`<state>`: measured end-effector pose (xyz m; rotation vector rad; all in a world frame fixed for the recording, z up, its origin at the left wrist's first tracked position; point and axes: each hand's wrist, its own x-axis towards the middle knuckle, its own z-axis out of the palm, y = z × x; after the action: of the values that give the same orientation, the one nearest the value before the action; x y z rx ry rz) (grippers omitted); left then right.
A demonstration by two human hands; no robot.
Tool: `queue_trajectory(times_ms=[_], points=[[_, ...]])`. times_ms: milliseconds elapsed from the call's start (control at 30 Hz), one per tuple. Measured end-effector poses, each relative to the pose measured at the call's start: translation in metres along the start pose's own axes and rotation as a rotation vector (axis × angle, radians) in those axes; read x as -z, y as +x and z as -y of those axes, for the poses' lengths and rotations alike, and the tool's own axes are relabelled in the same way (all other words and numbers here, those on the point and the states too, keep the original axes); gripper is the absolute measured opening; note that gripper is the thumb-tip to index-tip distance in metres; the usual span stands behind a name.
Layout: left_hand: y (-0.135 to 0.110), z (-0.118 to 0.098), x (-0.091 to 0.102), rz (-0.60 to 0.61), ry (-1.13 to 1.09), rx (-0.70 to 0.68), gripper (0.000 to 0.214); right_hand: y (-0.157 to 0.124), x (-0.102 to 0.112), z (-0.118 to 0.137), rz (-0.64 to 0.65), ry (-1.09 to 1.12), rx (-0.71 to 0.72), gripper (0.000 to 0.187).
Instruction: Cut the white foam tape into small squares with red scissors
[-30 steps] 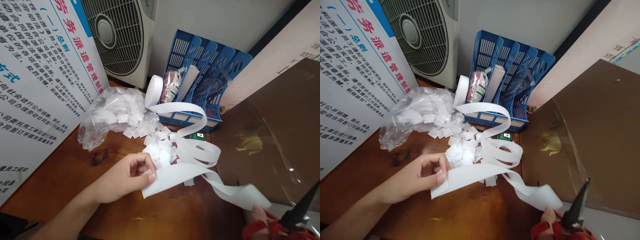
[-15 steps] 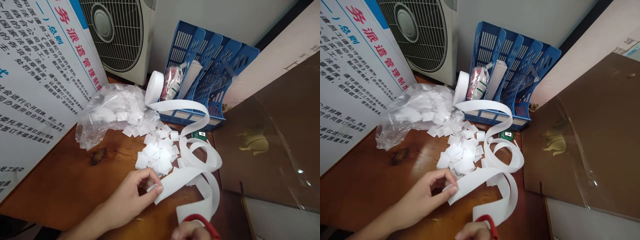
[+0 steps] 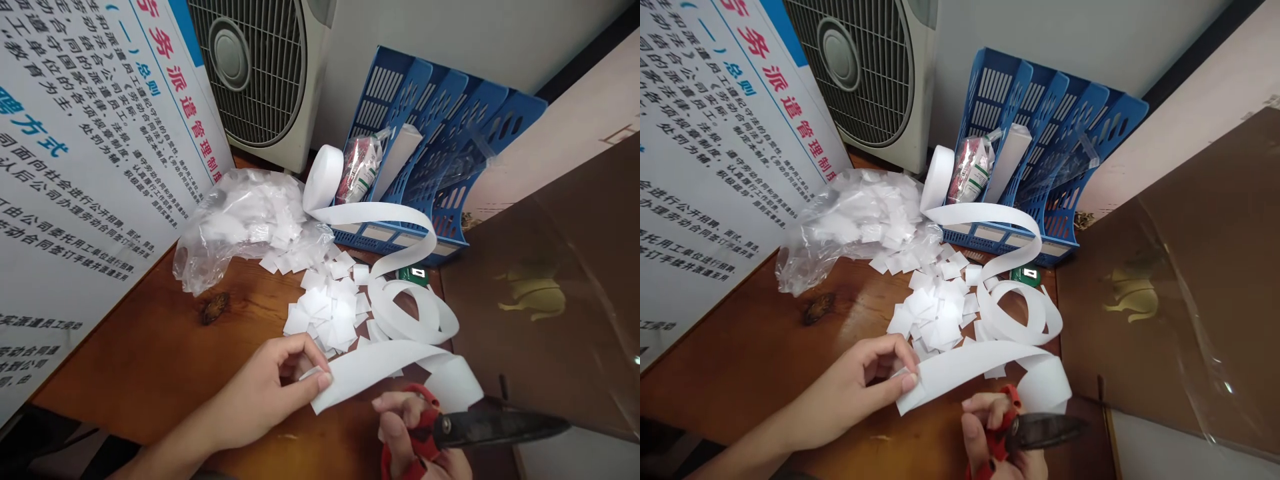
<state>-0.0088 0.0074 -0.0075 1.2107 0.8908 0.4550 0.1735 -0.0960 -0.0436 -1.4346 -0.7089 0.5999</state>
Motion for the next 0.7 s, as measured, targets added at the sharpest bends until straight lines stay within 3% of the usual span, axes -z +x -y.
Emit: queue_trajectory(times_ms=[200,333,500,600,700], points=[[-0.001,-0.004,-0.009,0.073,0.021,-0.032,0.019,-0.02,-0.024,0.008,-0.055,0.093,-0.232,0.042],[-0.002,-0.008,-0.005,-0.034,-0.006,-0.089,0.014,-0.014,-0.035,0.014,-0.149,0.135,-0.179,0.04],[-0.003,0.001,-0.007,-0.053,-0.257,0.035,0.026,-0.006,-0.036,0.008,-0.294,0.133,-0.117,0.042],[-0.003,0.009,-0.017,-0.073,-0.294,0.072,0.029,-0.009,-0.038,0.005,-0.285,0.148,-0.171,0.041],[-0.001,0.013,-0.027,-0.136,-0.32,0.02,0.024,-0.013,-0.041,0.004,-0.256,0.144,-0.203,0.038]])
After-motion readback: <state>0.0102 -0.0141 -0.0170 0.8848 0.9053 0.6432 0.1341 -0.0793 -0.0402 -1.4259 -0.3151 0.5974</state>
